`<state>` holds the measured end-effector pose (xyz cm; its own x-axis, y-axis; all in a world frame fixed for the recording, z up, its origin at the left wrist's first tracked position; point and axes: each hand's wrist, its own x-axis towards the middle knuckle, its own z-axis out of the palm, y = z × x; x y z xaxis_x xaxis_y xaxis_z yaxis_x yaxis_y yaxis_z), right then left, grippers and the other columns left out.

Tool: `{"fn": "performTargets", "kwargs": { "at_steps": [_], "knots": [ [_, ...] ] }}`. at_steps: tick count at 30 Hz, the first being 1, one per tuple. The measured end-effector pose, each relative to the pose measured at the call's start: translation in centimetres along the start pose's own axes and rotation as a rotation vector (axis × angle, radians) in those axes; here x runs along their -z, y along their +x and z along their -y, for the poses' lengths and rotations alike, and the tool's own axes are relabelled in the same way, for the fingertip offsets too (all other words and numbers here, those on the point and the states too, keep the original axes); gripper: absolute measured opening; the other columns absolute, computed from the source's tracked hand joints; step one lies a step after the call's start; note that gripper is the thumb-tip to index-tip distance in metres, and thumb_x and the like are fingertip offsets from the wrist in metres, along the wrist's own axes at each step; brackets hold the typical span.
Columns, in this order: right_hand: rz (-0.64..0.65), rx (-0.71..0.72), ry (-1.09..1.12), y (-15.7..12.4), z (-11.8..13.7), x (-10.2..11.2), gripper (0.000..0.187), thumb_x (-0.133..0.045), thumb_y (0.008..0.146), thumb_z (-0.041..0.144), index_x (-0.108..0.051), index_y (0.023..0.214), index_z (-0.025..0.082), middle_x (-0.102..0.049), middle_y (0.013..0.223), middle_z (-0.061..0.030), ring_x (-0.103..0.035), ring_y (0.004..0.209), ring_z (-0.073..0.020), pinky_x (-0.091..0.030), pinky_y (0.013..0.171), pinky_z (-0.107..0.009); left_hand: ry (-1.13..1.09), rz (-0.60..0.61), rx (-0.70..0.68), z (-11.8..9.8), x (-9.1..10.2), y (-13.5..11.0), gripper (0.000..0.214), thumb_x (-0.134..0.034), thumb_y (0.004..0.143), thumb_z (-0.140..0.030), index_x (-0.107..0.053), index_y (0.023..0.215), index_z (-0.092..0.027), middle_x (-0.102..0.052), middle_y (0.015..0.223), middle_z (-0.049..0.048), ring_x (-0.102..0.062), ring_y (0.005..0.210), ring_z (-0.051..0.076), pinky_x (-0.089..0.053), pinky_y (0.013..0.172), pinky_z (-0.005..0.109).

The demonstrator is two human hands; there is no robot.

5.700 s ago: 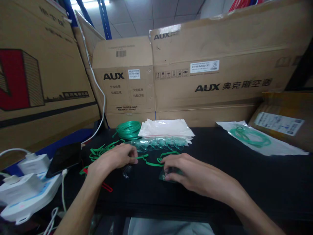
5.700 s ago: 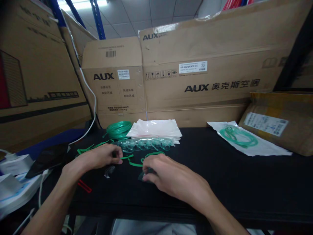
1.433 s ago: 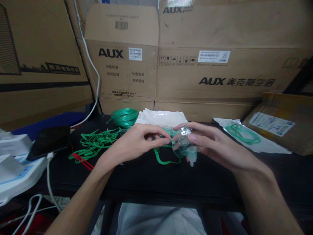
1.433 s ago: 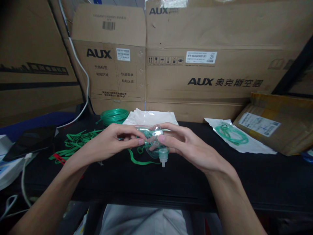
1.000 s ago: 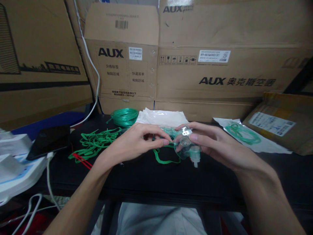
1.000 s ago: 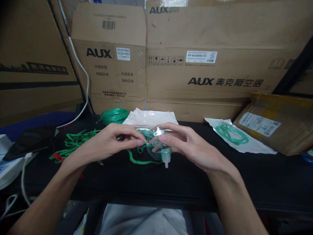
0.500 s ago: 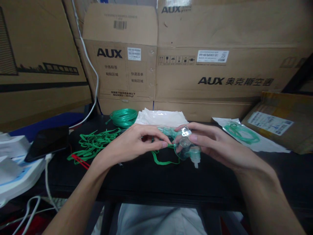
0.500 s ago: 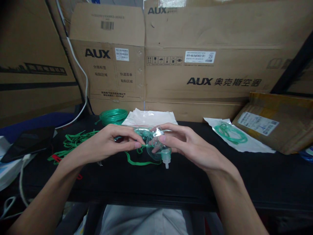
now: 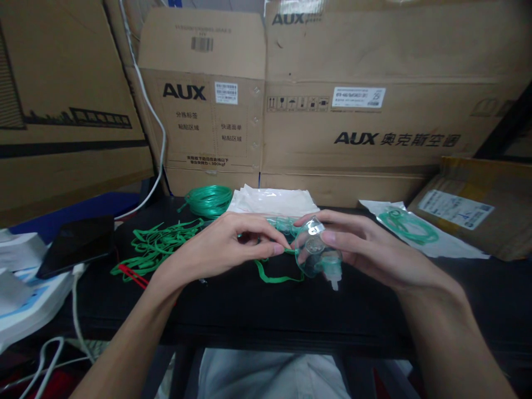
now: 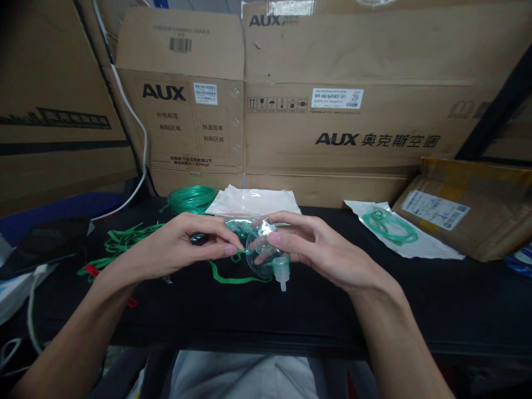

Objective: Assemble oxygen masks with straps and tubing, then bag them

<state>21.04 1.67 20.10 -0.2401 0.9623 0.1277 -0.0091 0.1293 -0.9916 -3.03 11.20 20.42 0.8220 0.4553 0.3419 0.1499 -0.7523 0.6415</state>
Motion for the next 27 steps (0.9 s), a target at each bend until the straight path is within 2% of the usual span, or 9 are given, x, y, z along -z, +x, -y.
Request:
{"fn": "performTargets", "kwargs": {
  "at_steps": [5, 11, 18, 21, 24, 27],
  "knots": [
    [0.016, 0.001, 0.014, 0.0, 0.0, 0.1, 0.036, -0.076, 0.091, 0.031, -0.073, 0.125, 0.022, -0.079, 0.112, -0.0097, -0.076, 0.101, -0.0253, -0.059, 0.090, -0.037, -0.011, -0.001, -0.005, -0.1, 0.1, 0.0, 0.018, -0.068, 0.095, -0.034, -0.081, 0.099, -0.022, -0.074, 0.087, -0.0003, -0.062, 0.080, 0.016, -0.042, 0.071, 0.024],
    [0.020, 0.001, -0.009, 0.0, 0.1, -0.2, 0.037, -0.075, 0.092, 0.032, -0.073, 0.127, 0.025, -0.076, 0.124, -0.0100, -0.074, 0.109, -0.0275, -0.059, 0.091, -0.038, -0.025, -0.013, -0.014, -0.2, -0.2, 0.1, 0.017, -0.069, 0.095, -0.032, -0.081, 0.098, -0.021, -0.075, 0.088, -0.0001, -0.063, 0.080, 0.016, -0.043, 0.072, 0.025],
    [-0.029, -0.012, -0.004, 0.1, 0.1, -0.5, 0.037, -0.075, 0.092, 0.035, -0.073, 0.128, 0.026, -0.076, 0.126, -0.0096, -0.072, 0.112, -0.0284, -0.060, 0.088, -0.038, -0.031, -0.066, -0.109, -0.3, -0.4, 0.2, 0.013, -0.069, 0.096, -0.029, -0.078, 0.096, -0.020, -0.074, 0.096, 0.0013, -0.065, 0.092, 0.016, -0.046, 0.087, 0.026],
    [-0.046, -0.017, 0.092, 0.3, 0.1, -0.7, 0.038, -0.070, 0.095, 0.033, -0.069, 0.133, 0.027, -0.076, 0.122, -0.0093, -0.072, 0.111, -0.0278, -0.063, 0.080, -0.037, -0.115, -0.116, -0.101, -0.4, -0.8, 0.4, 0.011, -0.068, 0.096, -0.028, -0.074, 0.101, -0.019, -0.074, 0.100, 0.0007, -0.067, 0.097, 0.015, -0.048, 0.091, 0.025],
    [-0.063, -0.014, 0.145, 0.5, 0.1, -1.0, 0.041, -0.067, 0.098, 0.030, -0.063, 0.138, 0.027, -0.076, 0.120, -0.0083, -0.072, 0.106, -0.0249, -0.064, 0.077, -0.035, -0.257, -0.168, -0.081, -0.5, -1.4, 0.4, 0.018, -0.071, 0.094, -0.029, -0.068, 0.108, -0.019, -0.073, 0.102, 0.0005, -0.069, 0.095, 0.014, -0.051, 0.088, 0.024],
    [-0.081, -0.015, 0.148, 0.5, 0.1, -1.2, 0.038, -0.065, 0.099, 0.030, -0.062, 0.137, 0.026, -0.074, 0.118, -0.0082, -0.073, 0.101, -0.0235, -0.065, 0.075, -0.035, -0.280, -0.189, -0.101, -0.8, -1.7, 0.4, 0.015, -0.071, 0.094, -0.029, -0.067, 0.104, -0.019, -0.071, 0.100, 0.0001, -0.068, 0.093, 0.013, -0.052, 0.086, 0.022]
  ]
}}
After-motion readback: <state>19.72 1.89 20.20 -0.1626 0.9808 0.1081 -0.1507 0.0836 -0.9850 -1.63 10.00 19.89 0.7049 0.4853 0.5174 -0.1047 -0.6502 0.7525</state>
